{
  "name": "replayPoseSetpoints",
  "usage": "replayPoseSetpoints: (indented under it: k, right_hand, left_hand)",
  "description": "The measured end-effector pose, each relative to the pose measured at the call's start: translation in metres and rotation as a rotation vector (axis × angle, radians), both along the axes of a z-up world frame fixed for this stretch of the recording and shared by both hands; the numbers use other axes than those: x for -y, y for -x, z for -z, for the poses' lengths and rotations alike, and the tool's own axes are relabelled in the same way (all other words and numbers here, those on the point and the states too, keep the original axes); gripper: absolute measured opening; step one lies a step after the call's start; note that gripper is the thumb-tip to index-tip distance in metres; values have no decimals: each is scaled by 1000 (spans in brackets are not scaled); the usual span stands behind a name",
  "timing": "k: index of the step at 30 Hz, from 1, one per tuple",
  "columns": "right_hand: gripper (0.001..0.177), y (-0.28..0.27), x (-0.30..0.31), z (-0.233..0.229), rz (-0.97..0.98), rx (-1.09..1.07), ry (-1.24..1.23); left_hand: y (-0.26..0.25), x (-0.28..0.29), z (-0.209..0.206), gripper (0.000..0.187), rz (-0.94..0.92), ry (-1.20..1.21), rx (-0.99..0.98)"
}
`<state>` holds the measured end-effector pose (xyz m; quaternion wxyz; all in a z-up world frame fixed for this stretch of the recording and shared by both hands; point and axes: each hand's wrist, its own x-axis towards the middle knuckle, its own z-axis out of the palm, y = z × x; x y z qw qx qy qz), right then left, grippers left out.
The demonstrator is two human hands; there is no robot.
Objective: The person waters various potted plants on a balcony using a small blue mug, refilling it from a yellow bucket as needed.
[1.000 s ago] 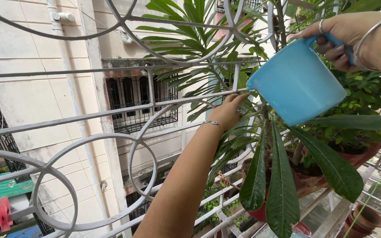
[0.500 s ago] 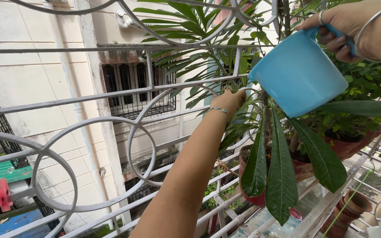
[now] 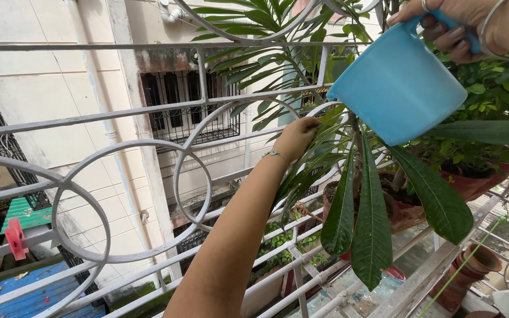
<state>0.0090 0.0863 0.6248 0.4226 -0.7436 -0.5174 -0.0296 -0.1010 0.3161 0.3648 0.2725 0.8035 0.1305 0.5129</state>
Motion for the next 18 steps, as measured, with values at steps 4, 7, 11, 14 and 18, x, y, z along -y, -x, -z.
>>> replayPoseSetpoints:
  k: [4,7,11,14,18]
  right_hand:
    - [54,-15,-7,-5,-37,24,18]
    - [53,-23,-11,-7,-31,23,40]
    - [52,-22,-12,-6,-17,40,44]
    - [51,-19,-10,-4,-25,40,47]
    - [49,-14,-13,0,-13,83,44]
  left_hand:
    - [-7,-15,14,33,300,247,53]
    - [-2,-8,16,36,348,352,72]
    - [9,7,16,41,57,87,45]
    - [17,15,14,40,-21,7,19]
    - [26,20,11,36,27,75,-14]
